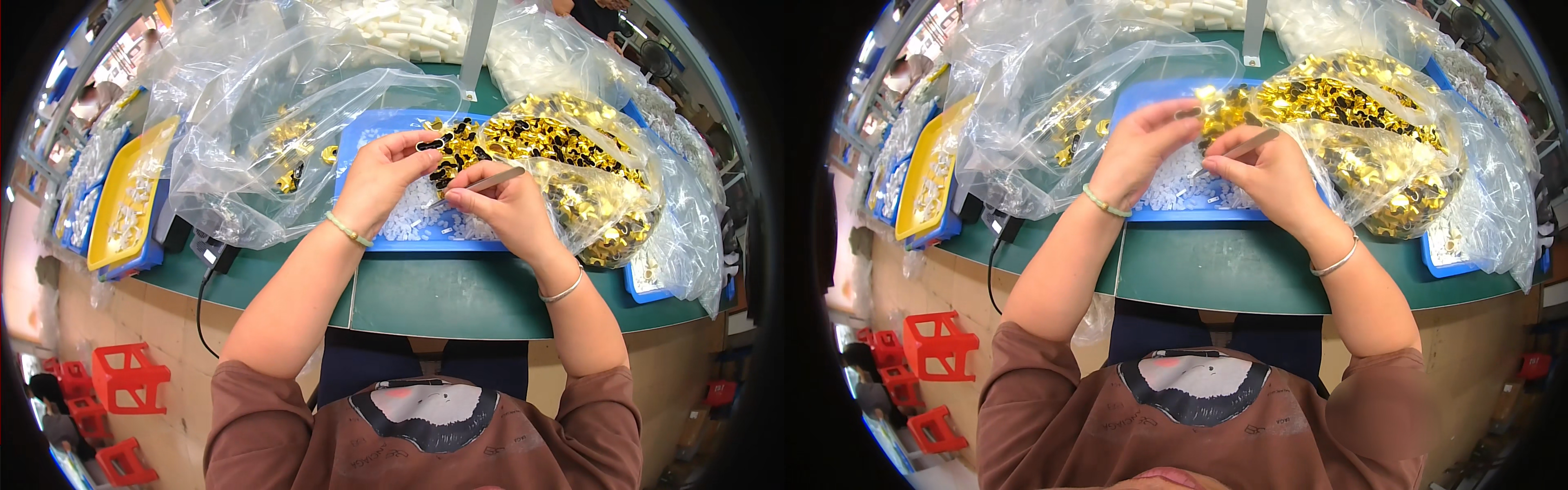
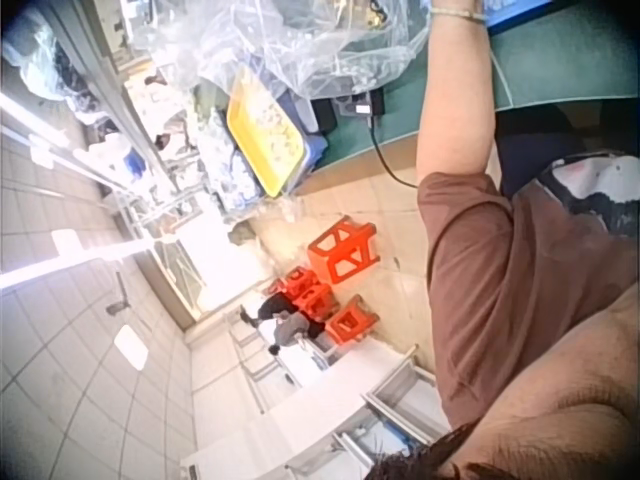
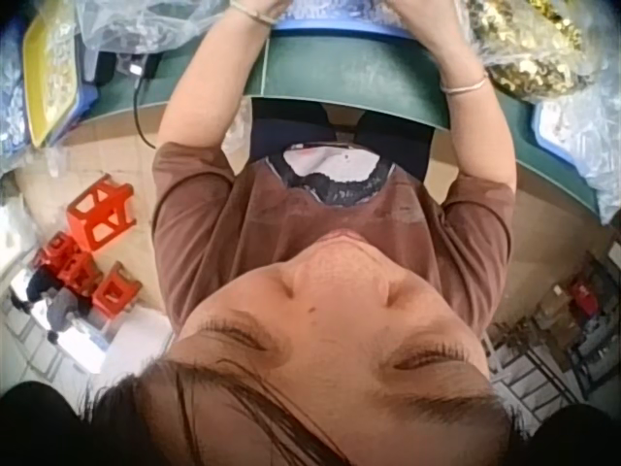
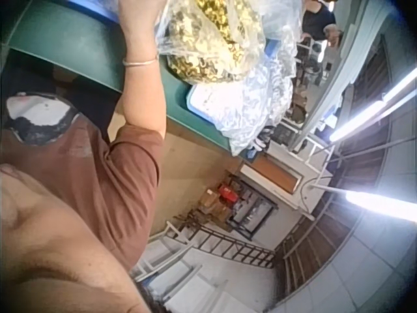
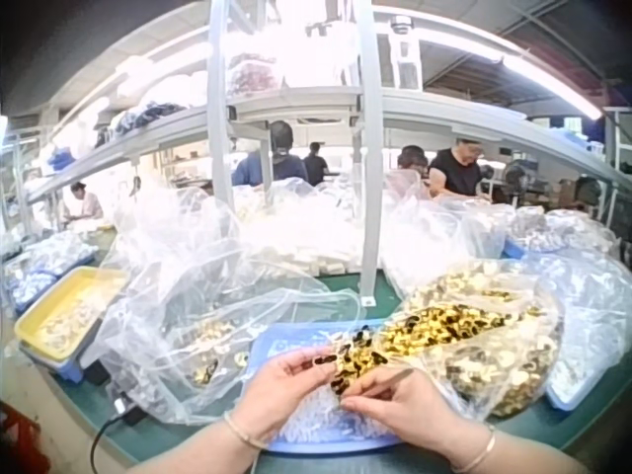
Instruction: The person repeatedly picks small white cylindrical pieces and gold foil-wrapped items from a blue tray, inserts the white piece into the gold item using a metal tool, and places the assembled unit back into the tray. The process is continuous and repetitive throughout the clip.
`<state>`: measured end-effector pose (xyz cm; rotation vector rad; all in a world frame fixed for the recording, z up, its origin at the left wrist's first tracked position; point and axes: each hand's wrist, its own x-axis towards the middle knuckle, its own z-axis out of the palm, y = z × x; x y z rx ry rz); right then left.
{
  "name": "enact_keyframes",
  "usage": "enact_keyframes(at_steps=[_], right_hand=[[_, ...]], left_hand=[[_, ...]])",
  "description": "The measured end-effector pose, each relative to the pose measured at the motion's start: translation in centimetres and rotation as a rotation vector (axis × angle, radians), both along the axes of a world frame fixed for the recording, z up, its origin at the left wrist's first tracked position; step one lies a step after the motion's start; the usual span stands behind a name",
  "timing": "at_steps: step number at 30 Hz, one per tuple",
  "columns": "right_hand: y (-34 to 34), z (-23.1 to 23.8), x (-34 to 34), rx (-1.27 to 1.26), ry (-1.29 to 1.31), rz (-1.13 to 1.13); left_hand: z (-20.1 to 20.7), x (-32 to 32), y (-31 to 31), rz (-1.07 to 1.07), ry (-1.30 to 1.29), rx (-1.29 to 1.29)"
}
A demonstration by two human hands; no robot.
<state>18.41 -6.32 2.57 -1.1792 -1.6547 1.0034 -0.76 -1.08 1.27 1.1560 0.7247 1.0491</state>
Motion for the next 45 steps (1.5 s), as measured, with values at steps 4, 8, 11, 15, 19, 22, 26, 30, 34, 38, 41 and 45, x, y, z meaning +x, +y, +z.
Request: enact_keyframes(at_steps=[4, 8, 11, 15, 19, 22, 26, 30, 34, 38, 41, 45], right_hand=[[-0.2, 0.3, -0.1, 0.005, 0.059, -0.012], [-0.1, 0.8, 0.3, 0.019, 0.075, -0.015], [0.1, 0.4, 0.6, -0.005, 0.068, -0.069], [0.4, 0.6, 1.0, -0.011, 0.126, -0.051], [0.2, 1.6, 1.5, 0.006, 0.174, -0.064], [0.2, 1.9, 1.8, 0.050, 0.172, -0.089], [0.1, 2.1, 1.5, 0.116, 0.242, -0.112], [-0.3, 1.9, 1.1, 0.205, 0.245, -0.184], [-0.7, 1.5, 0.4, 0.335, 0.126, -0.252], [-1.0, 1.6, 0.1, 0.497, -0.024, -0.275], [-0.6, 1.5, 0.1, 0.593, -0.076, -0.318], [-0.7, 1.6, 0.0, 0.608, -0.067, -0.339]], left_hand=[[0.0, 0.2, 0.0, 0.019, -0.083, -0.045], [-0.2, 0.1, 0.3, 0.003, -0.177, -0.144], [0.0, 0.1, 0.1, -0.040, -0.189, -0.165], [0.2, 0.0, -0.2, -0.088, -0.113, -0.154], [0.9, 0.0, -0.6, -0.082, -0.043, -0.129], [1.2, 0.0, -0.7, -0.104, -0.070, -0.170], [0.6, -0.1, -0.3, -0.079, -0.074, -0.154], [1.1, 0.1, -0.4, -0.108, -0.145, -0.264], [1.0, 0.2, -1.0, -0.196, -0.192, -0.252], [0.9, 0.2, -1.1, -0.221, -0.247, -0.270], [1.0, 0.3, -1.1, -0.250, -0.289, -0.285], [0.8, 0.4, -1.0, -0.294, -0.282, -0.267]])
